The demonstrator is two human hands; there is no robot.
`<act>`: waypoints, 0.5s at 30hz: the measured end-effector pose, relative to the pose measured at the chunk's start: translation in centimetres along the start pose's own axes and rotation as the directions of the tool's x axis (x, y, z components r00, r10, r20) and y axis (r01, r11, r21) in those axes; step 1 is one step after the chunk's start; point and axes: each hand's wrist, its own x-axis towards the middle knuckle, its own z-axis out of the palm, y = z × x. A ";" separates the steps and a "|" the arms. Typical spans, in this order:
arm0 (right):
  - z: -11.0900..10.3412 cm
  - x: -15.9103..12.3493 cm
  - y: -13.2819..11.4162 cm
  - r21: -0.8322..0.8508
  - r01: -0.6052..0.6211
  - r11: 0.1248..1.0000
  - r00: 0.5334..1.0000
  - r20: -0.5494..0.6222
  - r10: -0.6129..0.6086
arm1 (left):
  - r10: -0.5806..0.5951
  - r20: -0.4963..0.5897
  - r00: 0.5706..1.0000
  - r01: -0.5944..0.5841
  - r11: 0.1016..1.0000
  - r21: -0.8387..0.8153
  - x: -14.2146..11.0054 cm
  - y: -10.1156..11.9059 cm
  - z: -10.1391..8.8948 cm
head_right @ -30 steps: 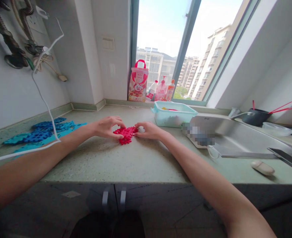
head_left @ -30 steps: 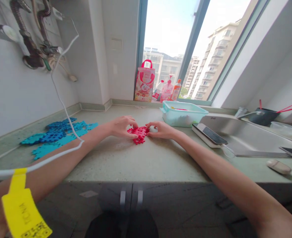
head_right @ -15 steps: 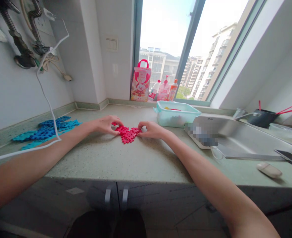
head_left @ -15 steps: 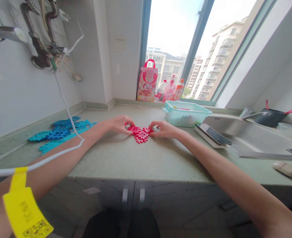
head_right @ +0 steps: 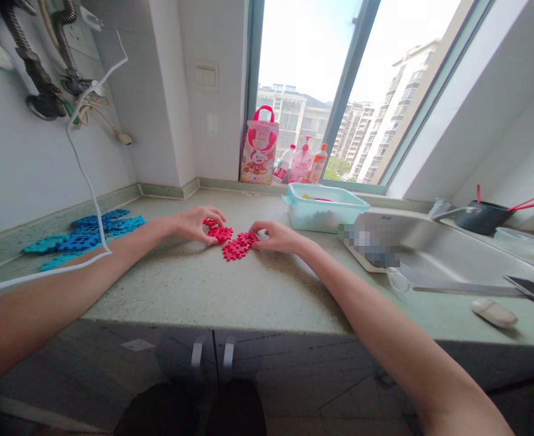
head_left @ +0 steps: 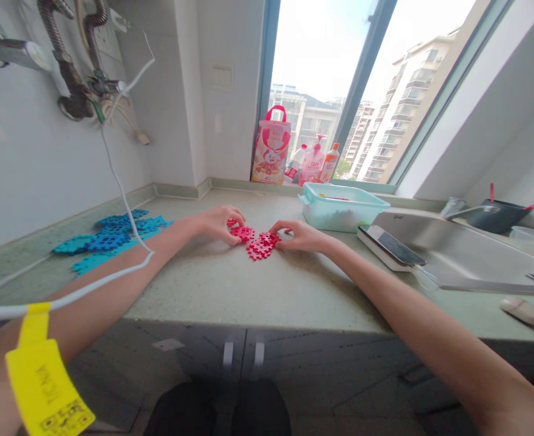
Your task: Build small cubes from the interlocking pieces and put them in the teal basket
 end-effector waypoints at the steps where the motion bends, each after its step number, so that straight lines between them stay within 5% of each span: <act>1: 0.0 0.0 0.0 -0.002 -0.009 1.000 1.000 0.004 0.009 | -0.010 -0.011 1.000 0.010 1.000 0.001 0.0 0.2 -0.1; 8: -0.3 -0.1 0.1 -0.059 -0.057 0.997 0.998 -0.038 0.055 | -0.060 -0.032 0.998 0.060 0.998 0.003 0.7 4.0 0.9; 15: -0.4 0.1 0.2 -0.177 -0.076 0.981 0.996 -0.059 0.066 | -0.340 -0.084 0.937 0.350 0.909 0.225 1.3 8.6 2.2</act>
